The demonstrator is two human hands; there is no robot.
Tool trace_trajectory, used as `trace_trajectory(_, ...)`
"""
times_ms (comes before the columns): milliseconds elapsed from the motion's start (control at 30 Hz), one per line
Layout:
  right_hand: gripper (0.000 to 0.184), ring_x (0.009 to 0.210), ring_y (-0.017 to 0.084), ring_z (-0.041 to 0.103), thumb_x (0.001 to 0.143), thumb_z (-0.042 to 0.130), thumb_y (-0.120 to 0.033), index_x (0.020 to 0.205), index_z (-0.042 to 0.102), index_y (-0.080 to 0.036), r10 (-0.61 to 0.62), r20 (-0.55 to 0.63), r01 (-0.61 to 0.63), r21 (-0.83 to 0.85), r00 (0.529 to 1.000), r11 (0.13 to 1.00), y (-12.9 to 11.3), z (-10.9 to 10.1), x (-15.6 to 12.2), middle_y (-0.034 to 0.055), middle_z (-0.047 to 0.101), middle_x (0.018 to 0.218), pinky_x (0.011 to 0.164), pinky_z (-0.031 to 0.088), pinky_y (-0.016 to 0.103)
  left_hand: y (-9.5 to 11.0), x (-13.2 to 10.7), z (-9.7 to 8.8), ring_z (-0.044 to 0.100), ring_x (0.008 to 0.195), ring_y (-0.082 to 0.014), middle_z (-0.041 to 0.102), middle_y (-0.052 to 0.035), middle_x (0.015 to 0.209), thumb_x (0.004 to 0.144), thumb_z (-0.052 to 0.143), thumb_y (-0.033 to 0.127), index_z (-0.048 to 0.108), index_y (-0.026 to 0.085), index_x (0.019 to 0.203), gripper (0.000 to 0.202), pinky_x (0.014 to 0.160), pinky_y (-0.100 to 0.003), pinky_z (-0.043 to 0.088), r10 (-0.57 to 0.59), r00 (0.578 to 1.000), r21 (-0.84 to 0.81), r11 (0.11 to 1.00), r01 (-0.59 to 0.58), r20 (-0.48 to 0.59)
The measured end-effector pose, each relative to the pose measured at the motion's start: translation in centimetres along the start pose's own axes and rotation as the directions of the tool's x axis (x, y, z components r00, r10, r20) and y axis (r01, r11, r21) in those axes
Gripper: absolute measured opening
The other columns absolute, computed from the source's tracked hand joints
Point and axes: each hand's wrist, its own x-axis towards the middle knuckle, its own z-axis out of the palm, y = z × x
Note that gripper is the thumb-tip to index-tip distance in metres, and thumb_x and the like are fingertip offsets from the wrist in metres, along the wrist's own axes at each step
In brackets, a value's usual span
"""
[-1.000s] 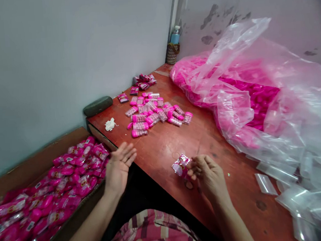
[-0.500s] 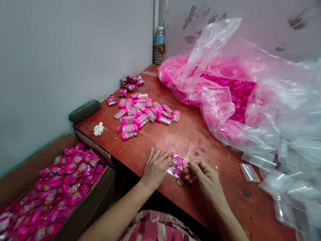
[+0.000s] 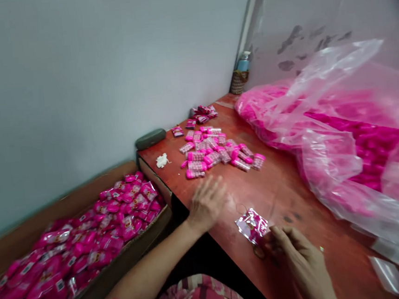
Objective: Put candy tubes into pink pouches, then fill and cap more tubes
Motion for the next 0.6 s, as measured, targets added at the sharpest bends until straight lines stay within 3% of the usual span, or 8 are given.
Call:
trace_trajectory(67, 0.035, 0.048, 0.013, 0.053, 0.069, 0.063, -0.051, 0.071, 0.057, -0.017, 0.014, 0.023, -0.014, -0.008, 1.000, 1.000, 0.0, 0.2, 0.2, 0.0015, 0.059, 0.057, 0.041, 0.041, 0.021, -4.3, 1.4, -2.4, 0.020, 0.132, -0.0256, 0.033, -0.0093, 0.139, 0.088, 0.039, 0.030, 0.038, 0.018, 0.132, 0.045, 0.107, -0.045, 0.012, -0.172, 0.978, 0.154, 0.970, 0.190, -0.122)
trace_trajectory(167, 0.032, 0.048, 0.014, 0.053, 0.070, 0.063, -0.049, 0.070, 0.057, -0.017, 0.010, 0.040, -0.010, 0.021, 0.999, 1.000, 0.1, 0.6, 0.1, 0.0018, 0.059, 0.058, 0.044, 0.042, 0.022, -11.2, 2.9, -5.5, 0.020, 0.130, -0.0322, 0.024, -0.0165, 0.142, 0.086, 0.041, 0.028, 0.036, 0.009, 0.132, 0.050, 0.104, -0.052, 0.015, -0.440, 0.853, 0.342, 0.785, 0.516, -0.280)
trace_trajectory(200, 0.031, 0.049, 0.014, 0.053, 0.070, 0.063, -0.048, 0.070, 0.058, -0.017, 0.008, 0.045, -0.010, 0.046, 0.999, 0.999, 0.2, 0.8, 0.0, 0.0022, 0.060, 0.059, 0.045, 0.043, 0.023, -13.1, 3.1, -6.2, 0.022, 0.129, -0.0333, 0.025, -0.0171, 0.142, 0.086, 0.041, 0.028, 0.040, 0.009, 0.129, 0.047, 0.102, -0.053, 0.018, -0.495, 0.823, 0.383, 0.729, 0.568, -0.278)
trace_trajectory(300, 0.027, 0.050, 0.015, 0.054, 0.072, 0.063, -0.045, 0.072, 0.058, -0.018, 0.017, 0.056, -0.023, 0.114, 0.998, 0.993, 0.6, 1.1, -0.1, 0.0031, 0.062, 0.064, 0.047, 0.045, 0.025, -16.3, 3.2, -7.1, 0.031, 0.126, -0.0302, 0.037, -0.0123, 0.137, 0.087, 0.039, 0.025, 0.057, 0.013, 0.113, 0.033, 0.102, -0.048, 0.022, -0.511, 0.830, 0.439, 0.707, 0.554, -0.224)
trace_trajectory(400, 0.026, 0.050, 0.014, 0.053, 0.073, 0.063, -0.043, 0.073, 0.059, -0.018, 0.013, 0.059, -0.021, 0.130, 0.998, 0.991, 0.9, 1.0, -0.1, 0.0032, 0.062, 0.064, 0.047, 0.044, 0.024, -16.4, 2.8, -7.4, 0.033, 0.125, -0.0259, 0.043, -0.0061, 0.134, 0.087, 0.040, 0.026, 0.062, 0.018, 0.102, 0.028, 0.104, -0.042, 0.023, -0.461, 0.854, 0.427, 0.739, 0.521, -0.242)
trace_trajectory(467, 0.028, 0.049, 0.014, 0.053, 0.073, 0.062, -0.045, 0.072, 0.059, -0.017, 0.006, 0.051, -0.011, 0.105, 0.999, 0.994, 0.8, 0.7, 0.2, 0.0030, 0.060, 0.062, 0.045, 0.043, 0.024, -15.4, 2.5, -7.2, 0.037, 0.123, -0.0248, 0.046, -0.0073, 0.131, 0.087, 0.042, 0.028, 0.062, 0.017, 0.102, 0.027, 0.103, -0.041, 0.026, -0.364, 0.879, 0.394, 0.792, 0.466, -0.307)
trace_trajectory(533, 0.030, 0.047, 0.013, 0.052, 0.073, 0.060, -0.047, 0.071, 0.058, -0.016, 0.004, 0.023, -0.006, 0.063, 1.000, 0.998, 0.5, 0.6, 0.5, 0.0024, 0.059, 0.059, 0.043, 0.041, 0.023, -13.5, 1.9, -6.6, 0.043, 0.117, -0.0234, 0.053, -0.0112, 0.123, 0.086, 0.044, 0.028, 0.060, 0.014, 0.105, 0.028, 0.100, -0.038, 0.032, -0.205, 0.911, 0.325, 0.887, 0.327, -0.358)
trace_trajectory(600, 0.031, 0.045, 0.012, 0.050, 0.074, 0.059, -0.047, 0.070, 0.057, -0.016, -0.006, -0.019, 0.007, 0.044, 1.000, 0.999, 0.1, 0.7, 0.5, 0.0014, 0.058, 0.057, 0.041, 0.039, 0.021, -10.6, 1.2, -5.3, 0.055, 0.104, -0.0214, 0.064, -0.0107, 0.106, 0.086, 0.045, 0.027, 0.062, 0.014, 0.098, 0.024, 0.093, -0.035, 0.040, -0.038, 0.951, 0.222, 0.969, 0.111, -0.308)
